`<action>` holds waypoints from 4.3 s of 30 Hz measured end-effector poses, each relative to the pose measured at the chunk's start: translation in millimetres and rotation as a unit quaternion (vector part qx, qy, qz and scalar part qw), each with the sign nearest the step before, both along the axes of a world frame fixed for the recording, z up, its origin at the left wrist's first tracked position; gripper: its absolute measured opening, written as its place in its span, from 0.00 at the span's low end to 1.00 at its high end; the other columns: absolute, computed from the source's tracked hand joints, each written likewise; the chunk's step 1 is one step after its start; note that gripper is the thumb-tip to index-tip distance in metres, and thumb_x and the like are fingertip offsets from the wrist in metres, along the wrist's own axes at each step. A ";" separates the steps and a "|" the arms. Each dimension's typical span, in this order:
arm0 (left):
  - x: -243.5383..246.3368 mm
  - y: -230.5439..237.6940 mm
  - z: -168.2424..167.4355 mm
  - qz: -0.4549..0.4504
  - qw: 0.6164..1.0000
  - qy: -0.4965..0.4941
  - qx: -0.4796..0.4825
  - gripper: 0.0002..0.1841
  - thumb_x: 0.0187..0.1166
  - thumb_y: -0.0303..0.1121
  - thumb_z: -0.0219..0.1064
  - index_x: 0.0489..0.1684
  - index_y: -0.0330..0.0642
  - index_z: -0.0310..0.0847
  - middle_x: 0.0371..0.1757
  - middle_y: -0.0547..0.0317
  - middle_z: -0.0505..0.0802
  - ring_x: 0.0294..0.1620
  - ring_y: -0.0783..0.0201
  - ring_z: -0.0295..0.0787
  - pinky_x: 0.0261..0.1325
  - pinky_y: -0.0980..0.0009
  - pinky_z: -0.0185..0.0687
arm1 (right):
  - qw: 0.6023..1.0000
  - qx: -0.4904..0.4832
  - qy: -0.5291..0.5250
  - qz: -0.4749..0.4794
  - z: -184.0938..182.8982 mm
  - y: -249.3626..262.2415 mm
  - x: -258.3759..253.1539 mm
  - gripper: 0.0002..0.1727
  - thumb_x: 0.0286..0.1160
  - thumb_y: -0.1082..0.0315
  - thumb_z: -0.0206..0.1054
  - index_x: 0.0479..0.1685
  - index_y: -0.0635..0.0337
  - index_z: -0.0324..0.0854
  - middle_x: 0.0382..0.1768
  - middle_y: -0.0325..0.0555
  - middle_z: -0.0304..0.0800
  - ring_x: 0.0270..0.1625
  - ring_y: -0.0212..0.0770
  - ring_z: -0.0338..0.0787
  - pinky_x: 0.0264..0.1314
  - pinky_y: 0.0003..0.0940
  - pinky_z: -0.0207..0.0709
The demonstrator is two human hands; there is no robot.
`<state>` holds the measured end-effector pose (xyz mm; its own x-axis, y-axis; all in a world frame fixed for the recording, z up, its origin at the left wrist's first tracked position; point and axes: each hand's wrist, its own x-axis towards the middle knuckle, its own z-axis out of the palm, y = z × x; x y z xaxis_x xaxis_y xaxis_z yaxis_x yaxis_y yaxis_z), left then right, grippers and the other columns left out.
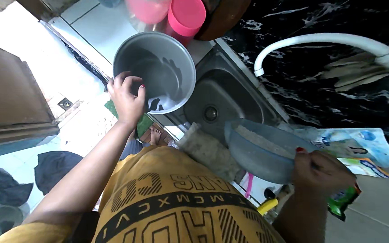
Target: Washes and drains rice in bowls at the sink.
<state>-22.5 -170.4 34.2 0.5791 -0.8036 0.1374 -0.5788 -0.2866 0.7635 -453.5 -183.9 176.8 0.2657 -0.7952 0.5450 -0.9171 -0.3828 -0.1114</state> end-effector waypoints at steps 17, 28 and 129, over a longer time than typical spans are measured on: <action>37.7 0.6 11.6 0.001 0.949 0.298 -0.107 0.27 0.93 0.41 0.46 0.85 0.34 0.59 0.75 0.39 0.80 0.73 0.57 0.81 0.74 0.58 0.77 | 0.949 -0.066 -0.154 0.266 68.6 -30.4 131.1 0.24 0.88 0.58 0.61 0.18 0.57 0.70 0.18 0.37 0.74 0.30 0.25 0.80 0.42 0.23 0.76; 101.2 17.5 4.2 -0.022 0.939 0.339 -0.054 0.17 0.88 0.34 0.57 0.68 0.34 0.79 0.67 0.42 0.85 0.64 0.55 0.85 0.68 0.53 0.80 | 0.901 0.426 0.043 0.063 20.2 -140.2 361.1 0.30 0.83 0.49 0.65 0.15 0.64 0.77 0.22 0.54 0.81 0.32 0.55 0.83 0.36 0.62 0.72; 98.1 -8.5 25.8 -0.167 0.903 0.346 0.191 0.29 0.82 0.26 0.68 0.80 0.36 0.60 0.38 0.48 0.94 0.29 0.61 0.95 0.35 0.63 0.95 | 0.765 0.063 -0.584 -0.264 -2.8 11.2 70.9 0.11 0.88 0.67 0.55 0.56 0.64 0.77 0.40 0.35 0.85 0.41 0.25 0.86 0.49 0.27 0.84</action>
